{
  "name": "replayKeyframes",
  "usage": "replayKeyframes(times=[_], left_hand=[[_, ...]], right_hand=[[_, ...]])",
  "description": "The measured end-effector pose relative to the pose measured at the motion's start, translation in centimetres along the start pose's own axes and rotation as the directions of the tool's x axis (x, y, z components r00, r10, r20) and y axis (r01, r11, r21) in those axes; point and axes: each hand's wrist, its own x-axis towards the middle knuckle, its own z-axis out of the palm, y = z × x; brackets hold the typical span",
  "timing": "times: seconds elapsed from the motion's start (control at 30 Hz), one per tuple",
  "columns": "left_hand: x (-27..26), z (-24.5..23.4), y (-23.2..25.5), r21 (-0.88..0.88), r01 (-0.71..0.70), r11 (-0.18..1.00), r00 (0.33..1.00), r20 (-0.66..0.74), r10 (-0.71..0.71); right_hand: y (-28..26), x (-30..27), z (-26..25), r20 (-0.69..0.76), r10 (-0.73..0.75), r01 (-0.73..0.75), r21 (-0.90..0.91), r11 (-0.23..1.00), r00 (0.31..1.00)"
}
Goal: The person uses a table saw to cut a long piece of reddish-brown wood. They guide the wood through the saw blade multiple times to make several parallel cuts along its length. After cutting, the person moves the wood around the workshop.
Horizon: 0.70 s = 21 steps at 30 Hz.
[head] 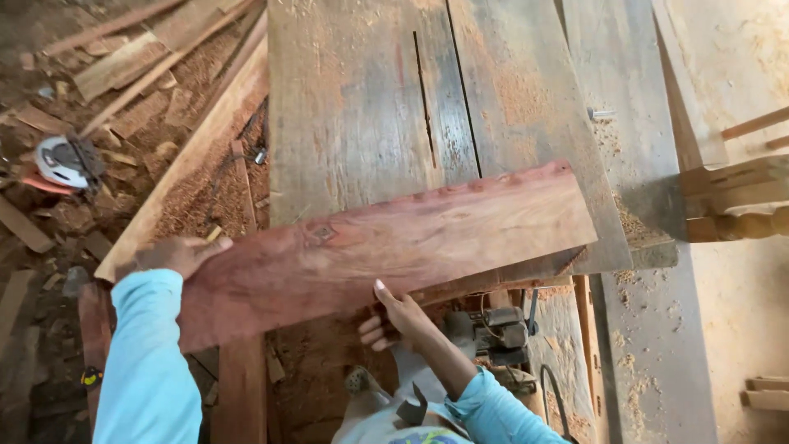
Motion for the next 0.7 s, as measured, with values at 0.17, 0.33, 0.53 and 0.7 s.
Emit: replayKeyframes(times=[0.17, 0.33, 0.53, 0.7], left_hand=[[0.8, -2.0, 3.1, -0.018, -0.115, 0.993, 0.957, -0.269, 0.106], [-9.7, -1.9, 8.7, -0.590, -0.148, 0.794, 0.509, -0.734, -0.450], [-13.1, 7.3, 10.4, -0.917, 0.050, -0.396, 0.836, 0.255, -0.486], [-10.4, 7.5, 11.5, -0.858, 0.144, -0.493, 0.793, 0.398, -0.460]], right_hand=[[-3.8, 2.9, 0.2, 0.099, -0.001, -0.013, 0.141, 0.990, 0.995], [-8.6, 0.6, -11.6, 0.436, -0.719, 0.550, -0.831, -0.089, 0.542], [-14.0, -1.8, -37.1, -0.366, -0.918, -0.072, -0.922, 0.379, -0.152], [-13.4, 3.0, -37.7, -0.619, -0.780, -0.174, -0.781, 0.600, 0.090]])
